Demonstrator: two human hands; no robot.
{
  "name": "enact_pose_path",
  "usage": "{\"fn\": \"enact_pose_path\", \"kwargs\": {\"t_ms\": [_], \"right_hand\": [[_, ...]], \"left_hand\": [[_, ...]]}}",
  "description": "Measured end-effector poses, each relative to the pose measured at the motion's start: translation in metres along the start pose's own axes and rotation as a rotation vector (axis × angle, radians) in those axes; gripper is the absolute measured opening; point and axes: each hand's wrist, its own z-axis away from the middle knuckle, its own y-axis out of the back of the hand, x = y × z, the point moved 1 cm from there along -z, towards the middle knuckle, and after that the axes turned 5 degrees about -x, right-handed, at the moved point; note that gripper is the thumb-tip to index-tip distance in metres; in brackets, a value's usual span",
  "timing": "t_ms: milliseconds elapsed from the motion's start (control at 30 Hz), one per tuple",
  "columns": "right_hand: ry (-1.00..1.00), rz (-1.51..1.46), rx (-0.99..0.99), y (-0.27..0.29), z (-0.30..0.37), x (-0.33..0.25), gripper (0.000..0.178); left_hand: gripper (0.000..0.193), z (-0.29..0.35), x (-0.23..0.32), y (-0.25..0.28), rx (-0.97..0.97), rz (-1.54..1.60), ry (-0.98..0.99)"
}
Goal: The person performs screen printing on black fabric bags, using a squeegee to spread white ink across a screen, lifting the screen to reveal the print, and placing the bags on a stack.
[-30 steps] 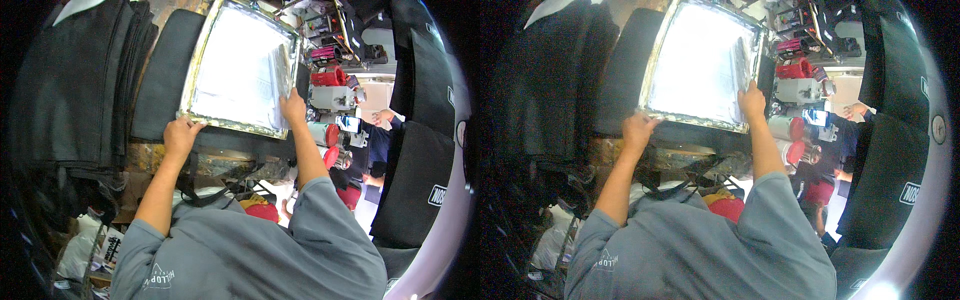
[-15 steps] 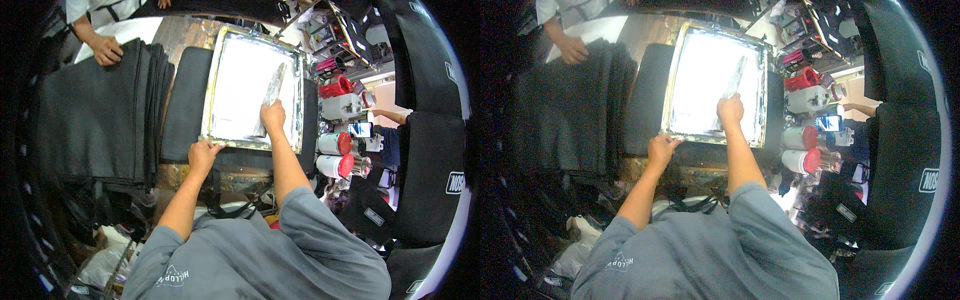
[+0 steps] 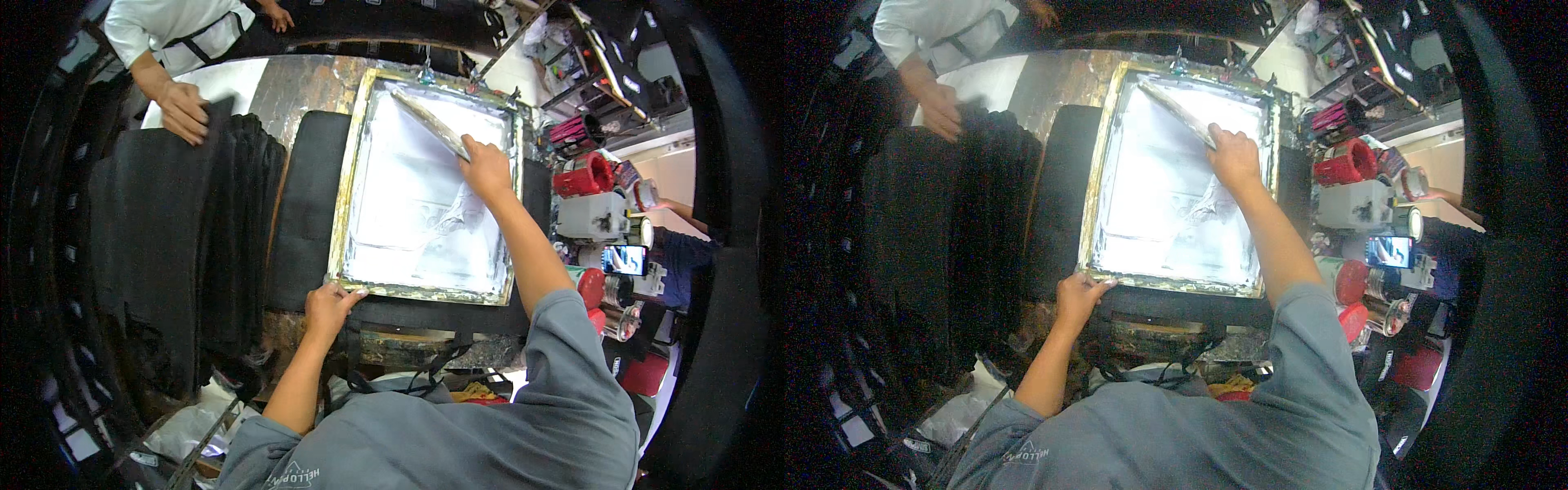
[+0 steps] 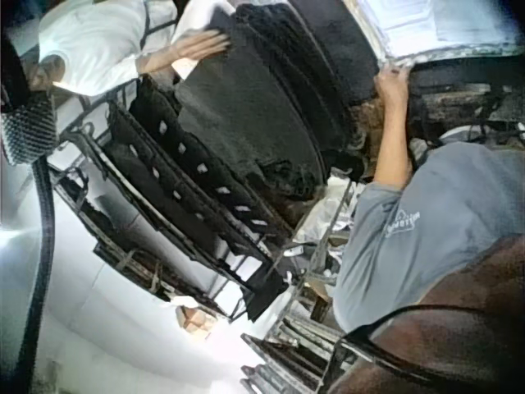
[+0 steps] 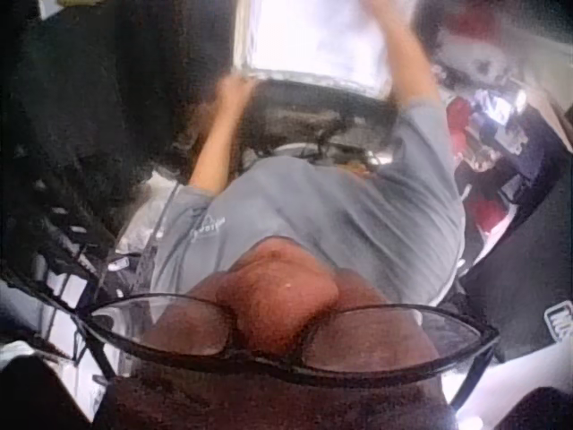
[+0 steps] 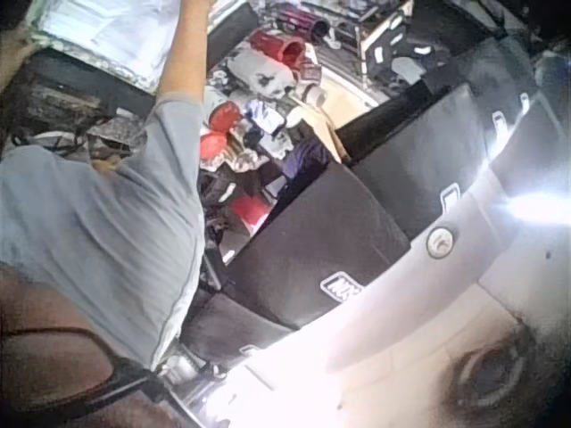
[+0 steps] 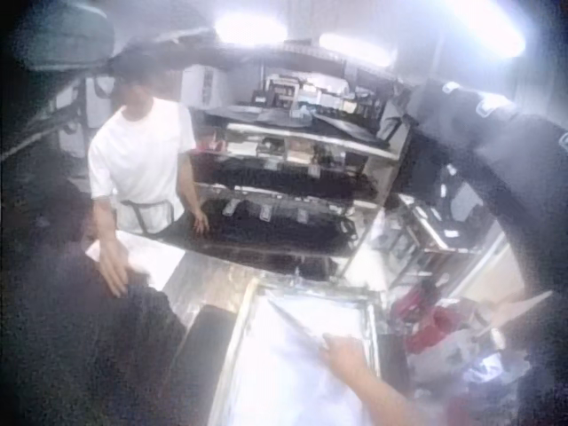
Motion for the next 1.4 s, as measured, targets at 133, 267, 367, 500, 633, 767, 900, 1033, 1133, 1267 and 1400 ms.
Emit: {"fn": "enact_pose_path", "kwargs": {"t_ms": [133,267,367,500,633,767,900,1033,1133,1267,1400], "right_hand": [[0.205,-0.098,-0.012,-0.014,0.011,-0.004,0.034],[0.296,-0.097,-0.068,-0.004,0.014,-0.001,0.038],[0.349,-0.104,-0.072,0.003,0.005,0.005,0.036],[0.397,-0.072,-0.143,0.003,0.007,0.011,0.040],[0.488,-0.057,-0.169,0.004,0.020,0.014,0.045],[0.624,0.002,-0.186,0.006,0.022,0.017,0.043],[0.815,0.056,-0.193,0.008,0.021,0.017,0.045],[0.952,0.092,-0.203,0.008,0.001,0.021,0.041],[1.118,0.150,-0.242,0.006,-0.032,-0.004,0.046],[1.178,0.126,-0.264,0.009,-0.059,-0.050,0.030],[1.204,0.047,-0.191,0.005,-0.061,-0.085,0.031]], "left_hand": [[0.041,0.004,0.008,0.001,0.035,0.036,0.050],[0.039,0.000,0.008,-0.001,0.044,0.012,-0.012],[0.039,-0.002,0.006,-0.002,0.032,0.050,0.031],[0.039,0.002,0.010,-0.002,0.046,0.098,0.049],[0.040,0.001,-0.001,-0.005,0.067,0.050,-0.027],[0.042,0.001,0.005,-0.001,0.055,0.043,-0.051],[0.041,0.000,0.003,-0.003,0.033,0.080,0.009],[0.042,0.000,-0.004,-0.005,0.074,0.029,-0.037],[0.042,0.002,-0.007,-0.008,0.083,0.083,0.024],[0.042,0.004,-0.003,-0.006,0.099,0.044,0.022],[0.041,0.004,0.000,-0.008,0.124,0.053,0.024]]}}
